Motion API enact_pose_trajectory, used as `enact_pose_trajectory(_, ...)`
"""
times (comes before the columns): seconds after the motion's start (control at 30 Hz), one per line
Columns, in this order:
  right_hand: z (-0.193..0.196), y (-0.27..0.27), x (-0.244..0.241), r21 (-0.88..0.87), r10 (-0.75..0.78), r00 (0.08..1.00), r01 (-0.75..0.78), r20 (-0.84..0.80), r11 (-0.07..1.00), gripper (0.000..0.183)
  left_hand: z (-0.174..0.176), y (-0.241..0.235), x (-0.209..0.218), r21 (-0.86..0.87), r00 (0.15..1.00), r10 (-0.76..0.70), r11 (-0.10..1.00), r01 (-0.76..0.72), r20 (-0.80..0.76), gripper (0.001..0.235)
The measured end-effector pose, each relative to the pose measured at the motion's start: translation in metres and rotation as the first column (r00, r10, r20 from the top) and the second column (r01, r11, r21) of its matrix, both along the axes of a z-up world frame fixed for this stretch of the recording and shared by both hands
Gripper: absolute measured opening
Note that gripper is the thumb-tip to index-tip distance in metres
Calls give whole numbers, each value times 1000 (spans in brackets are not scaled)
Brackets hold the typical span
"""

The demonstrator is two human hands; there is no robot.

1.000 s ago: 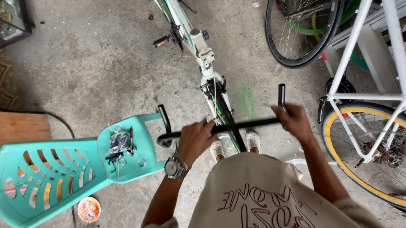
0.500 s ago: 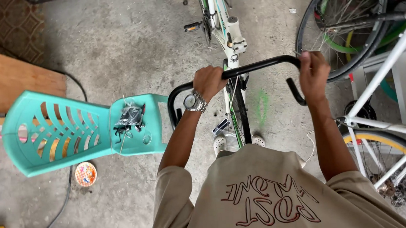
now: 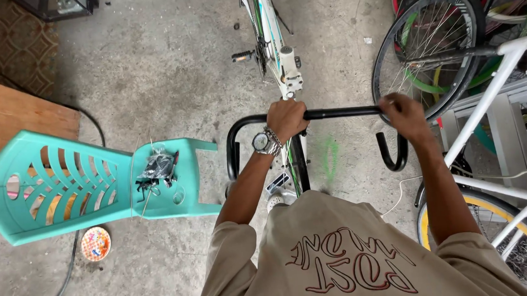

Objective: The person uses an Allen key to tighten the stem bolts on a bicycle's head tube. After securing the stem, they pick up a black handlebar and insert it into the stem, aligning it with the frame.

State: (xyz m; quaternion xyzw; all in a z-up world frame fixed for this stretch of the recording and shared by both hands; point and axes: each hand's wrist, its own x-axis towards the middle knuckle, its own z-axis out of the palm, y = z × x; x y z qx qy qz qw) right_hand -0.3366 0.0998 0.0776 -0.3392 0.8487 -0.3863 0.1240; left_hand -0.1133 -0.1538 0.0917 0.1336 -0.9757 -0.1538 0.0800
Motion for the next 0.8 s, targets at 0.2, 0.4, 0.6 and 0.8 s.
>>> enact_pose_trajectory(0.2,-50,-34,-19,21,-9,998,7,61,1000,62,-34,-6,6,4,986,114,993,-116,121,26)
enact_pose_trajectory(0.4,-34,-81,-12,-63,98,861,-76,500,995,63,-42,-40,35,-29,983,174,985,-172,63,28)
enact_pose_trajectory(0.6,5,-75,6,-200,243,802,-157,545,967,48,-21,-62,153,109,770,403,908,-405,-495,50)
enact_pose_trajectory(0.8,-21,-62,4,-238,207,810,-85,549,968,35,-48,-45,222,923,528,844,119,-366,101,79)
